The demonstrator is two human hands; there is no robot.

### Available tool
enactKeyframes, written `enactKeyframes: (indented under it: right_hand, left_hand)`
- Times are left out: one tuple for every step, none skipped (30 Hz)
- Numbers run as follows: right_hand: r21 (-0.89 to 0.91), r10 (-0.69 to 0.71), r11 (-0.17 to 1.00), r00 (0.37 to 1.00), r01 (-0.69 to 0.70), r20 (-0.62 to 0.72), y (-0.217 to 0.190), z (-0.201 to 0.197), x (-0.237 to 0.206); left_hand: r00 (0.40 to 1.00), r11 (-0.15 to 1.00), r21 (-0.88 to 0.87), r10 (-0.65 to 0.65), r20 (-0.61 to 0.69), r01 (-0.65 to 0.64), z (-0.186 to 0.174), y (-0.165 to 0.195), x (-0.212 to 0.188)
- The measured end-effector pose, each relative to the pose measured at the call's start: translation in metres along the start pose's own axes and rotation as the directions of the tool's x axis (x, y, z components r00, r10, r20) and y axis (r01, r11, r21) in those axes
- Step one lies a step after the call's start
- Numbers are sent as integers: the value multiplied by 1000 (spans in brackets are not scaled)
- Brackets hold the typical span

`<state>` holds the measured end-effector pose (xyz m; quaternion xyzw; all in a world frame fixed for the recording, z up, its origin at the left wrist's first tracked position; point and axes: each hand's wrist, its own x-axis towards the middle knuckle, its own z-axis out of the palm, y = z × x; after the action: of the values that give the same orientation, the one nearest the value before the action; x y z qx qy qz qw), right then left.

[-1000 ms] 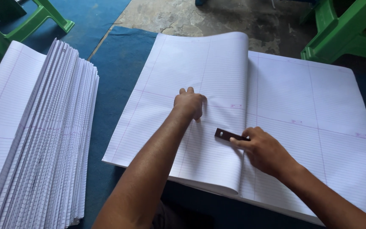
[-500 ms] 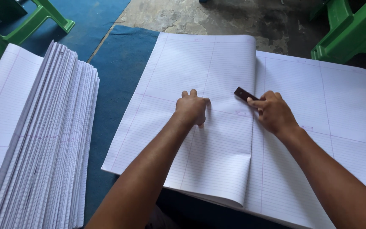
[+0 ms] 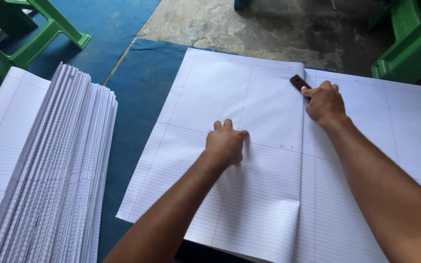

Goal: The person folds large lined paper sheets in half using a small rectangular tool to crease the fold. They repeat this process for multiple sheets, stacking the folded sheets to the left.

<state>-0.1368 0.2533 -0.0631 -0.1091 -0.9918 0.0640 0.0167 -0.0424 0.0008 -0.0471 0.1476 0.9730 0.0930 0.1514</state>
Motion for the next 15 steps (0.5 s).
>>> enactKeyframes:
  right_hand:
    - [-4,18,1000,1000,-18,8,-3,0,8]
    - [-10,25,1000,1000,-25,7,-6,2,14]
    - [-17,34,999,999,-34,4,-8,2,21]
    - [-25,43,999,999,-43,-1,-9,3,27]
    - [-23,54,998,999,-54,-3,-11,3,33]
    - [-20,65,998,998,-65,-4,-13,4,38]
    - [-17,76,997,997,-76,-4,-16,6,43]
    - [-27,74,997,997,-74,-12,-19,8,48]
    - [-39,71,997,997,-72,-21,-20,8,53]
    - [-51,67,996,997,-69,-33,-21,8,58]
    - [-48,74,996,997,-76,-34,-22,8,62]
    - [-43,81,996,996,-83,-34,-22,7,66]
    - [-36,88,995,996,-89,-34,-23,8,69]
    - [-22,105,994,994,-105,-15,-22,8,72]
    - [-8,122,993,993,-122,5,-20,8,73]
  left_hand:
    - [1000,1000,3,-2,11,2,1,-2,3]
    - [1000,1000,4,-1,23,1,2,-4,6]
    - [999,1000,3,1,34,-2,4,-3,9]
    - [1000,1000,5,9,26,-9,5,-4,12]
    - [1000,1000,8,15,18,-15,6,-5,14]
    - [1000,1000,13,19,11,-20,7,-6,15]
    - [1000,999,17,28,1,-28,8,-9,17]
    - [999,999,19,37,-8,-37,8,-9,18]
    - [999,999,20,46,-18,-46,9,-10,19]
    - [999,999,18,43,-12,-43,9,-11,21]
    - [999,999,14,40,-7,-40,8,-11,22]
    - [999,999,12,36,-1,-36,8,-12,23]
    - [999,999,11,33,5,-33,8,-12,24]
    - [1000,1000,12,29,12,-29,8,-12,24]
    - [999,1000,12,25,20,-25,8,-13,24]
